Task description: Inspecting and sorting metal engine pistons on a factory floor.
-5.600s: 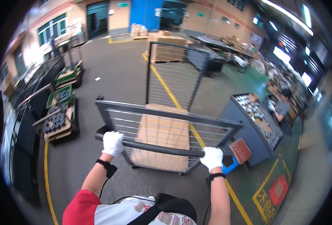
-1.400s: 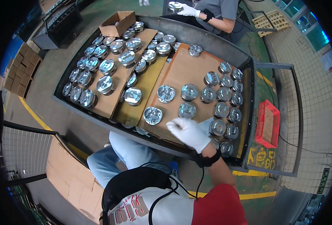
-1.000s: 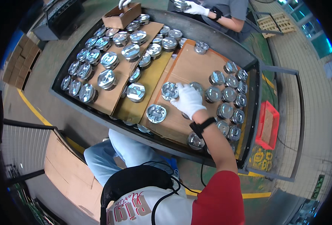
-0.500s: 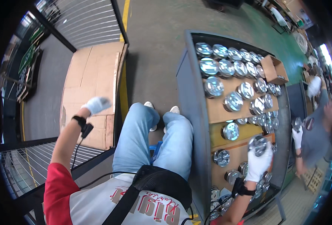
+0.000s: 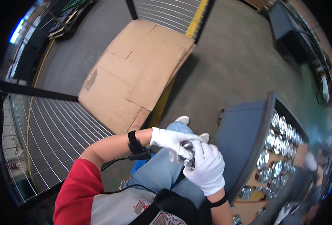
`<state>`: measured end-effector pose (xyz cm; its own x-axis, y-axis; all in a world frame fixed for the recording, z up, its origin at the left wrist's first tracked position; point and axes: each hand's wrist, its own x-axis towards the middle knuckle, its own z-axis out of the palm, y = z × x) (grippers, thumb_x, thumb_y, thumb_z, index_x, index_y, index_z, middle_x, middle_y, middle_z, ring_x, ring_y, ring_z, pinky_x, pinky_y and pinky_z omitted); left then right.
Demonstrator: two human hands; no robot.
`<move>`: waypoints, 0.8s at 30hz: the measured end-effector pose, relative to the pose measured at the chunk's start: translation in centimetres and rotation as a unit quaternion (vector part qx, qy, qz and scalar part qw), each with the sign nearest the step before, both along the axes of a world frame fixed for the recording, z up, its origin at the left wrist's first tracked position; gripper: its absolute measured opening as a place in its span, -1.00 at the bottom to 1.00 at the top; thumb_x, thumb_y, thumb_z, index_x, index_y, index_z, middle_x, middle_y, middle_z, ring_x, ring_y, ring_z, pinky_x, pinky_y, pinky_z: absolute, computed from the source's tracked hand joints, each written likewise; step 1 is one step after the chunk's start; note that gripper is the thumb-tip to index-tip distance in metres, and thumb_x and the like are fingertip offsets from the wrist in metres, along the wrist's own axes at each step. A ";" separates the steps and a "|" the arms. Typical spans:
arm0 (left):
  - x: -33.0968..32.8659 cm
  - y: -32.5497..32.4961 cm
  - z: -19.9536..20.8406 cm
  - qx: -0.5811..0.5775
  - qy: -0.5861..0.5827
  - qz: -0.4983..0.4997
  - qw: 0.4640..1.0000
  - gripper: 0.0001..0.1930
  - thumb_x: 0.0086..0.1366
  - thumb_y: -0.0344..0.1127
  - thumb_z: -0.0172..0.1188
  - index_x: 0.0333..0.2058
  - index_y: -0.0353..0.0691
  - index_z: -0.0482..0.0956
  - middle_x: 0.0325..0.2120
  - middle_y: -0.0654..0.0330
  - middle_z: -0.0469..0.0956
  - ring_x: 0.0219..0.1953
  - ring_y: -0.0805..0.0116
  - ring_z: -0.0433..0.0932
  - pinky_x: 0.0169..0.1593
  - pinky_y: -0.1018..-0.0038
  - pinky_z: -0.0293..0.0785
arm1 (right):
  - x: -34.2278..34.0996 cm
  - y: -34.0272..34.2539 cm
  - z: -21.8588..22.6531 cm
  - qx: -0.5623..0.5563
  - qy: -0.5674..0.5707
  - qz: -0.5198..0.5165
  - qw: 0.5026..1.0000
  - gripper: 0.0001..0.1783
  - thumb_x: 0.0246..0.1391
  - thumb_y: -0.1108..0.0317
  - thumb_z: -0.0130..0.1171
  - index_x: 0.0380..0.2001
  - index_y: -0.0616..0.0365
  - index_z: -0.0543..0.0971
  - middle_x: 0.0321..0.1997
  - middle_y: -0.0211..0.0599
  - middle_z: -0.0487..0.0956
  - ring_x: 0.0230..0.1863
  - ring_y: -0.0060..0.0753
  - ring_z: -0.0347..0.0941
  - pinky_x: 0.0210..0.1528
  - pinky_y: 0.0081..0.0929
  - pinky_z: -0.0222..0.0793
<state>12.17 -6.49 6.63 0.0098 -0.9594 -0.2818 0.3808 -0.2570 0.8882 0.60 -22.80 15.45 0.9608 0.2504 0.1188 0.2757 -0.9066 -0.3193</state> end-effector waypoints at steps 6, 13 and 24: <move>4.6 14.1 -17.8 0.336 0.025 0.375 0.864 -0.35 0.32 0.12 0.24 0.17 -0.28 0.45 -0.11 0.09 0.63 -0.21 0.28 0.65 -0.07 0.39 0.60 | -0.7 -0.5 -4.7 0.029 0.046 -0.070 0.996 -0.22 -0.46 0.37 0.31 0.04 0.26 0.47 -0.08 -0.04 0.51 -0.13 0.12 0.46 -0.06 -0.06 0.45; -1.7 24.3 -32.1 0.472 0.149 0.544 0.677 -0.72 0.35 -0.24 0.26 -0.08 -0.24 0.48 -0.52 0.16 0.55 -0.57 0.33 0.53 -0.52 0.41 0.46 | -3.9 -1.8 -8.1 0.069 0.097 -0.225 0.967 -0.19 -0.37 0.46 0.30 0.15 0.27 0.45 -0.03 -0.01 0.52 -0.02 0.11 0.51 0.07 -0.10 0.46; -3.3 21.9 -30.9 0.549 -0.060 0.430 0.714 -0.73 0.22 -0.23 0.35 -0.21 -0.29 0.63 -0.47 0.16 0.65 -0.49 0.40 0.60 -0.35 0.41 0.55 | -1.3 -1.7 -10.1 0.104 0.130 -0.262 0.951 -0.21 -0.35 0.47 0.29 0.14 0.29 0.45 -0.01 -0.01 0.52 -0.02 0.11 0.50 0.10 -0.11 0.42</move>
